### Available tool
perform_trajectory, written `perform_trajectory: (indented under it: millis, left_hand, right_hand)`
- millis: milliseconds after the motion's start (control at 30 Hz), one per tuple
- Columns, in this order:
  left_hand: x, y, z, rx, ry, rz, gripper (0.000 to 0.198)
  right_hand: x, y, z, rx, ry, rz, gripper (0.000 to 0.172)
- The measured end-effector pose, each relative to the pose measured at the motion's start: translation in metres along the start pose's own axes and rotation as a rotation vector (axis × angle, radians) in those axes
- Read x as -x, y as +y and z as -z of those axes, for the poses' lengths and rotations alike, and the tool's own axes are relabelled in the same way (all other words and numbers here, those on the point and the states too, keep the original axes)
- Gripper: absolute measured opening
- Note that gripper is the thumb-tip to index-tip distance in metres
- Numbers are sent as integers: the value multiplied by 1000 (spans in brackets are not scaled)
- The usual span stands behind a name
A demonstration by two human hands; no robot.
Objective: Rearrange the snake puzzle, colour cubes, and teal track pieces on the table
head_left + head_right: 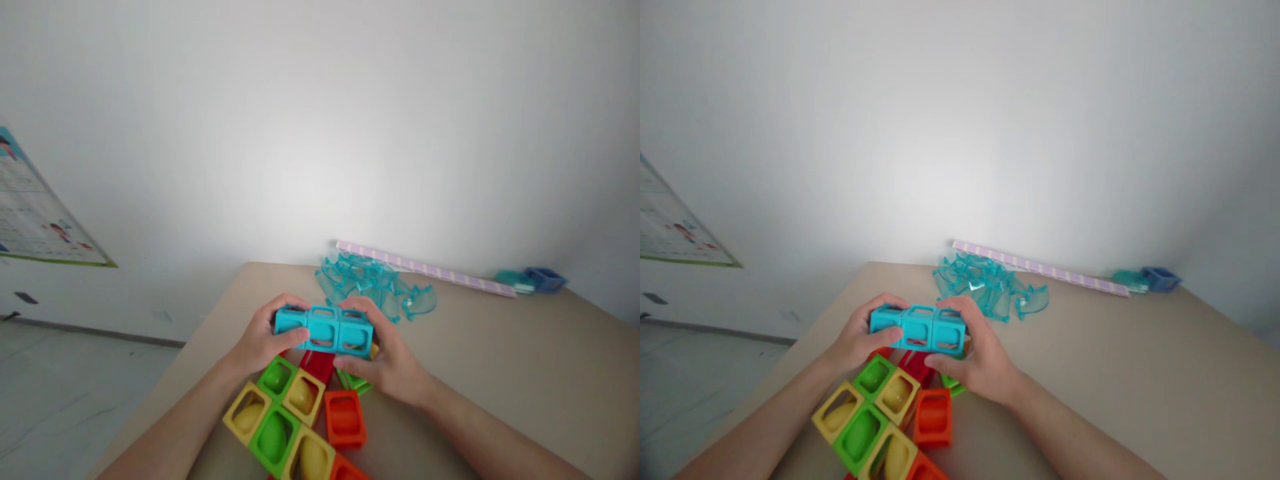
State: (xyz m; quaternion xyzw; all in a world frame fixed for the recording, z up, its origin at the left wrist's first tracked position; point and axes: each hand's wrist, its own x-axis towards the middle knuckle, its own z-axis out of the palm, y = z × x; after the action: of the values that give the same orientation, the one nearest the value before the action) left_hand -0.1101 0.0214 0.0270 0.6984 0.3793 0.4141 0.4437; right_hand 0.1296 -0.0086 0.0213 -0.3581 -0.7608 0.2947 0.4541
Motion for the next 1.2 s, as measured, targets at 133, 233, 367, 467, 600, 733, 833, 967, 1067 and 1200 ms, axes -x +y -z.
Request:
perform_trajectory:
  millis: [133,233,367,467,600,733,833,967,1067,1200]
  left_hand:
    - [0,3,1,56,-61,5,45]
    - [2,3,2,109,-138,-15,64]
    - [3,2,2,102,-187,45,67]
    - [3,3,2,75,-170,42,63]
    - [3,4,2,70,-161,32,60]
    - [3,5,1,76,-155,31,60]
    - [3,6,1,72,-152,31,59]
    - [3,5,1,82,-145,25,58]
    - [3,4,1,100,-139,33,59]
    - [3,2,1,97,-138,51,59]
  right_hand:
    - [0,1,-1,23,9,33,54]
    - [0,2,-2,-54,-14,-45,49]
    - [0,3,-2,-104,-3,-40,46]
    - [0,3,-2,-117,-4,-61,46]
    - [0,3,-1,-90,3,-47,46]
    - [0,3,-1,-80,3,-20,45]
    - [0,2,-1,-89,-8,-28,45]
    - [0,1,-1,-99,-15,-44,43]
    - [0,0,-1,-104,-6,-49,43]
    - [1,0,-1,-102,-6,-57,44]
